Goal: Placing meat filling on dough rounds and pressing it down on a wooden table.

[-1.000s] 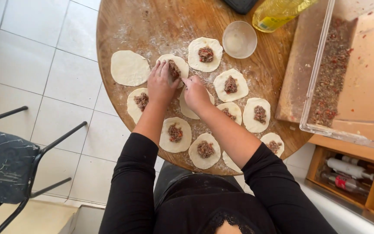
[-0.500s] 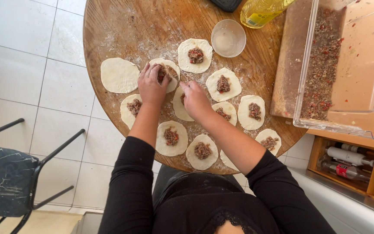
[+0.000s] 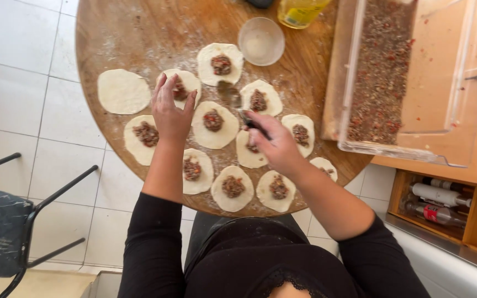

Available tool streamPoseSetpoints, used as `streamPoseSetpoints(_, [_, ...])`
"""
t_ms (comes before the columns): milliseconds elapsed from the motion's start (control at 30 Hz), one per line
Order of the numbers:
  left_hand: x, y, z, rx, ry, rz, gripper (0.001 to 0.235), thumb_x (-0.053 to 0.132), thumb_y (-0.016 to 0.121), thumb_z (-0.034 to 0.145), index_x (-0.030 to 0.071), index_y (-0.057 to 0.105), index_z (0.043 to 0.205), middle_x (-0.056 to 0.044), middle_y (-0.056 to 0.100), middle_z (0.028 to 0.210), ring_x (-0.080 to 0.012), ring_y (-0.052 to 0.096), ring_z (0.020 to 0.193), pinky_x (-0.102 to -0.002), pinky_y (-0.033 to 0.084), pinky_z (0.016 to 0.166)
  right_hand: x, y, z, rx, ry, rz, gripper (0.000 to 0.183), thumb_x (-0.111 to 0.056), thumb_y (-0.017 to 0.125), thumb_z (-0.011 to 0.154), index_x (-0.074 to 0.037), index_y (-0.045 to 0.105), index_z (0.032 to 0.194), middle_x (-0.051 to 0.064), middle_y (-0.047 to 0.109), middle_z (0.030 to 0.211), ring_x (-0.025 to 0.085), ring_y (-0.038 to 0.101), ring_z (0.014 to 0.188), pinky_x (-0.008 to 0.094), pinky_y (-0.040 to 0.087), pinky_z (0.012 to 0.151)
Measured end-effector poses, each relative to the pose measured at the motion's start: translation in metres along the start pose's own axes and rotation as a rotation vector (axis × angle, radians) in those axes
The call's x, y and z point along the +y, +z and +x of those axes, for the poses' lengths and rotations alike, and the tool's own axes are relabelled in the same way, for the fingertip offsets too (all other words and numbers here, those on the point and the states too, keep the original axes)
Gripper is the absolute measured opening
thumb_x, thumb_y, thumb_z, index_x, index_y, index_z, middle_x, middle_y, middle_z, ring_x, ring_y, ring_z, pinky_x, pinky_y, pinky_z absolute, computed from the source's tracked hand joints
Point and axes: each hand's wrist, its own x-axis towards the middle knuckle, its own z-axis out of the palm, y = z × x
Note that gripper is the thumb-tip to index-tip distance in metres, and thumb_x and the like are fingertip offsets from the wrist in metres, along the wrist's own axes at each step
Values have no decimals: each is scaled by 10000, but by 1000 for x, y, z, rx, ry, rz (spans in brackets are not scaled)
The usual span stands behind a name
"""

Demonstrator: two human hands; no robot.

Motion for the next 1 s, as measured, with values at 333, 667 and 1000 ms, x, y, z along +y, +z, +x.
streamPoseSetpoints(333, [291, 49, -9, -128, 141, -412, 354, 147, 792, 962, 42, 657, 1272, -134, 705, 1285, -358, 604, 1354, -419, 520, 1051, -5, -289, -85, 222, -96, -346, 321, -57, 618, 1018, -16, 633, 1336, 76, 698, 1126, 154, 648, 918, 290, 550, 863])
streamPoseSetpoints(667, [397, 136, -33, -360, 204, -411, 304, 53, 728, 925, 49, 664, 1222, -116, 717, 1256, -319, 634, 1301, -453, 498, 1097, 129, -419, 11, -406, 75, -1334, 372, -67, 644, 842, -221, 760, 1161, 115, 704, 1069, 343, 680, 1016, 483, 552, 830])
streamPoseSetpoints(1000, [406, 141, -31, -270, 128, -214, 269, 34, 714, 897, 29, 681, 1164, -122, 727, 1182, -317, 672, 1217, -435, 514, 1058, 165, -394, 13, -793, 13, -1052, 357, -119, 669, 878, -199, 735, 1219, 103, 718, 1179, 347, 682, 1050, 462, 544, 920])
